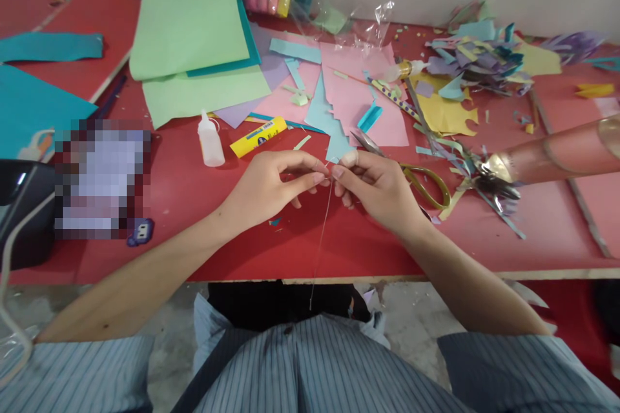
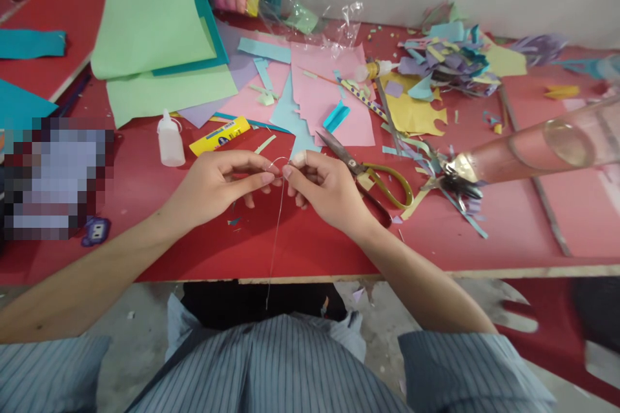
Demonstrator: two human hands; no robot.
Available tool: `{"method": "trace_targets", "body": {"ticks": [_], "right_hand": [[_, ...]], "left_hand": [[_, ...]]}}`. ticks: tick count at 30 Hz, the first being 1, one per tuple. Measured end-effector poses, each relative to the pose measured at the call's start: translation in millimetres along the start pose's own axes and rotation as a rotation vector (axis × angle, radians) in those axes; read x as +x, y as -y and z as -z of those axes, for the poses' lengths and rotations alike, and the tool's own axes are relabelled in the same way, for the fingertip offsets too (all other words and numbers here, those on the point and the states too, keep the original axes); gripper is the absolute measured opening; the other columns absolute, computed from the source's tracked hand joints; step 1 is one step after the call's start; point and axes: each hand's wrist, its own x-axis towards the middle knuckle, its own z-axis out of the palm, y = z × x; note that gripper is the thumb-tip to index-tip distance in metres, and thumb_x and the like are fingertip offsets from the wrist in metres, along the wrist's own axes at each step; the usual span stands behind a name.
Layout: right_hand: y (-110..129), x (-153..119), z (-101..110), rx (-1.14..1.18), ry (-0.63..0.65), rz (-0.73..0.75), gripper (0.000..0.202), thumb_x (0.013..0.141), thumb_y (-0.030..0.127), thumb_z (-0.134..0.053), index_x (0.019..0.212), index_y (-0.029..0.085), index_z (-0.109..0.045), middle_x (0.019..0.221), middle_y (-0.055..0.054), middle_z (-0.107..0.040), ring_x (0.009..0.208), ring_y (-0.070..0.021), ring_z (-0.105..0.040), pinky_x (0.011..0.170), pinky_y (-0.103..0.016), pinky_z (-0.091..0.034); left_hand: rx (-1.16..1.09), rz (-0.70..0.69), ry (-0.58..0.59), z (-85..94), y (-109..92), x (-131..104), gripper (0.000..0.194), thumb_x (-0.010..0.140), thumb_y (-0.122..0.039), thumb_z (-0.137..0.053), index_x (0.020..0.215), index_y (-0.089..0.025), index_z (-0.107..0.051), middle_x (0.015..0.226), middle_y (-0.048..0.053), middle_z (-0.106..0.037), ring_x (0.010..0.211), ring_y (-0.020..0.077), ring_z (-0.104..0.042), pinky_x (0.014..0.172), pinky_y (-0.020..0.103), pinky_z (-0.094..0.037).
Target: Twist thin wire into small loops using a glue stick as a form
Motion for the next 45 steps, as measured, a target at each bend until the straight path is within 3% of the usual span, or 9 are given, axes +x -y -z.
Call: {"method": "trace_targets", "body": {"ticks": [10,18,26,32,37,42,45], "right_hand": [[-1.1,-0.7,1.6,-0.049,0.015,-0.023,0.031,0.094,0.04,-0.068,0.073,0.019,-0.057,0.06,0.004,-0.061,0.044,-0.0057,-0.055,0.044,-0.02,-0.042],[-1.9,-2.0,-1.0,-0.111,0.001,-0.011,0.032,0.093,0.043,-0.067,0.075,0.019,-0.056,0.06,0.004,-0.06,0.044,-0.0064,-0.055,0.044,-0.021,-0.041],[-0.5,-5.2,-1.3,-0.231,-0.039,0.056,0.03,0.097,0.041,-0.062,0.075,0.02,-0.056,0.06,0.003,-0.06,0.047,-0.0087,-0.056,0.049,-0.025,-0.044],[-2.5,-6.6,-1.6,-0.211,-0.038,0.053,0.029,0.097,0.04,-0.062,0.076,0.021,-0.055,0.061,0.004,-0.06,0.047,-0.0091,-0.057,0.05,-0.025,-0.045],[-3.1,-4.5,-1.5,-0.158,-0.006,0.039,0.029,0.097,0.039,-0.063,0.077,0.02,-0.056,0.061,0.004,-0.06,0.048,-0.0076,-0.057,0.048,-0.022,-0.044],[0.2,-3.9,-0.8,-0.079,0.027,-0.006,0.034,0.093,0.048,-0.067,0.076,0.02,-0.057,0.06,0.004,-0.06,0.046,-0.007,-0.055,0.044,-0.02,-0.041],[3.3,-3.9,0.6,0.002,0.061,-0.025,0.037,0.088,0.052,-0.071,0.076,0.019,-0.058,0.059,0.004,-0.06,0.045,-0.0066,-0.054,0.043,-0.02,-0.042]], "left_hand": [[0.164,-0.052,-0.06,-3.5,1.8,-1.6,0.021,0.092,-0.034,-0.067,0.1,-0.018,-0.078,0.095,0.004,-0.078,0.082,0.0156,-0.072,0.063,0.02,-0.058],[0.209,-0.058,-0.034,-2.3,1.2,-0.4,0.021,0.093,-0.033,-0.067,0.102,-0.019,-0.079,0.095,0.003,-0.079,0.081,0.0146,-0.072,0.074,0.023,-0.059],[0.116,-0.026,0.018,2.5,0.4,0.1,0.037,0.096,-0.05,-0.06,0.099,-0.017,-0.077,0.096,0.007,-0.077,0.08,0.0153,-0.071,0.055,0.017,-0.055],[0.113,-0.011,0.007,3.9,-0.8,0.5,0.032,0.093,-0.047,-0.066,0.095,-0.016,-0.076,0.091,0.006,-0.076,0.075,0.0134,-0.07,0.057,0.017,-0.057],[-0.057,0.071,0.079,8.1,-2.7,3.6,0.03,0.09,-0.043,-0.068,0.094,-0.014,-0.077,0.087,0.007,-0.074,0.07,0.0124,-0.066,0.051,0.017,-0.055],[-0.194,0.143,0.1,11.4,2.1,7.4,0.024,0.083,-0.039,-0.076,0.089,-0.016,-0.075,0.07,0.001,-0.062,0.062,0.0098,-0.058,0.047,0.017,-0.052],[-0.3,0.187,0.128,13.4,4.5,8.8,0.023,0.08,-0.038,-0.079,0.088,-0.017,-0.075,0.075,0.002,-0.064,0.063,0.0093,-0.057,0.046,0.017,-0.051]]}}
